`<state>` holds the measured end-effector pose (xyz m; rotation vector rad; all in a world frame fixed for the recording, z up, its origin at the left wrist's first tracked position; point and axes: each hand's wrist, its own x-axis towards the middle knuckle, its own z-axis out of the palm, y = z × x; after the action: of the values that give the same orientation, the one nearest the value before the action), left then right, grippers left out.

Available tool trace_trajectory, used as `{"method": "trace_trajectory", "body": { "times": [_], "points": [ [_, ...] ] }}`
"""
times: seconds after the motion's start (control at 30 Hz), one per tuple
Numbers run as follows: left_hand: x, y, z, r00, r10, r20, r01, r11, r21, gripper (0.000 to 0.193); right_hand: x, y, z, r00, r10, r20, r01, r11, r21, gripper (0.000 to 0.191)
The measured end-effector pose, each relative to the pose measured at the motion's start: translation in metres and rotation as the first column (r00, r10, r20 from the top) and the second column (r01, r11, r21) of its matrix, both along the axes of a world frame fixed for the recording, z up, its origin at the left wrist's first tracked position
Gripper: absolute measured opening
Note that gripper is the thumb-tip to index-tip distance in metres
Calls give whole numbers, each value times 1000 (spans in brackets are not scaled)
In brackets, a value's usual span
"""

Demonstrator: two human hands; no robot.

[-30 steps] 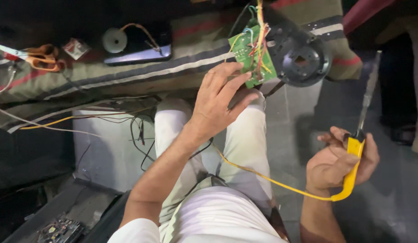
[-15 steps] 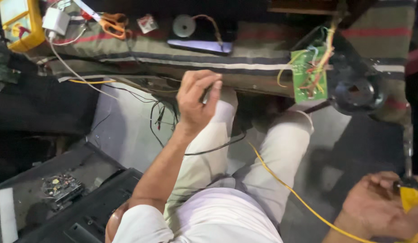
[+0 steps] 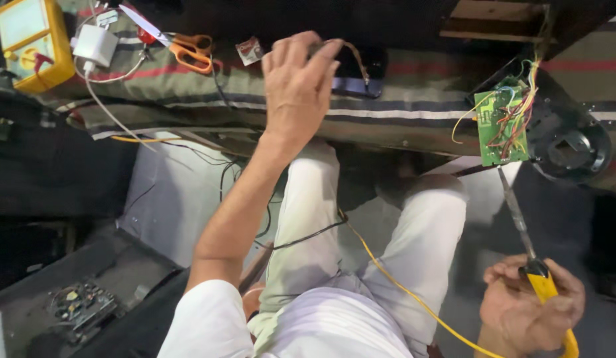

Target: The person sits on a chair and solders wires onto a green circuit board using a soldering iron, feeding solder from a spool to the board's terminals. They reposition the board, trim a wire with scissors, and resume soldering connections on the board.

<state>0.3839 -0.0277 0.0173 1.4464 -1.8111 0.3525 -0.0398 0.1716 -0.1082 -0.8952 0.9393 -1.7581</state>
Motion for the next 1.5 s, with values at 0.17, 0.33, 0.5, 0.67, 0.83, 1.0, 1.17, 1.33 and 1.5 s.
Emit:
{"method": "trace_trajectory", "body": {
  "times": [0.17,0.33,0.5,0.67,0.83,1.0,1.17,1.33,1.5],
  "points": [
    [31,-22,-11,960,-80,267,61,995,80,42,44,17,3,992,71,102,-66,996,-56,48],
    [59,-36,-25,972,-111,207,98,993,73,26,81,20,8,993,99,57,-95,993,-76,45],
    [74,-34,-23,835,-342,-430,338,937,-89,13,130,8,33,996,-11,-94,1,994,-110,37],
    [67,-29,-9,630,-432,-645,332,901,-279,10,177,-11,63,958,-106,-268,76,990,-120,30],
    [46,-10,3,279,-428,-860,405,864,-299,11,206,-44,78,841,-198,-503,7,934,-357,23],
    [24,29,8,95,-378,-921,463,836,-295,16,244,-75,81,763,-300,-572,-88,829,-552,37],
    [13,68,11,-42,-279,-959,439,857,-268,19,287,-72,89,802,-176,-570,-132,880,-457,47],
    [18,89,14,-121,-286,-951,467,829,-309,19,309,-56,99,838,-106,-536,-84,944,-319,45],
    [23,97,14,-207,-294,-933,423,833,-356,17,318,-49,103,901,-46,-432,-102,944,-314,47]
  ]
}}
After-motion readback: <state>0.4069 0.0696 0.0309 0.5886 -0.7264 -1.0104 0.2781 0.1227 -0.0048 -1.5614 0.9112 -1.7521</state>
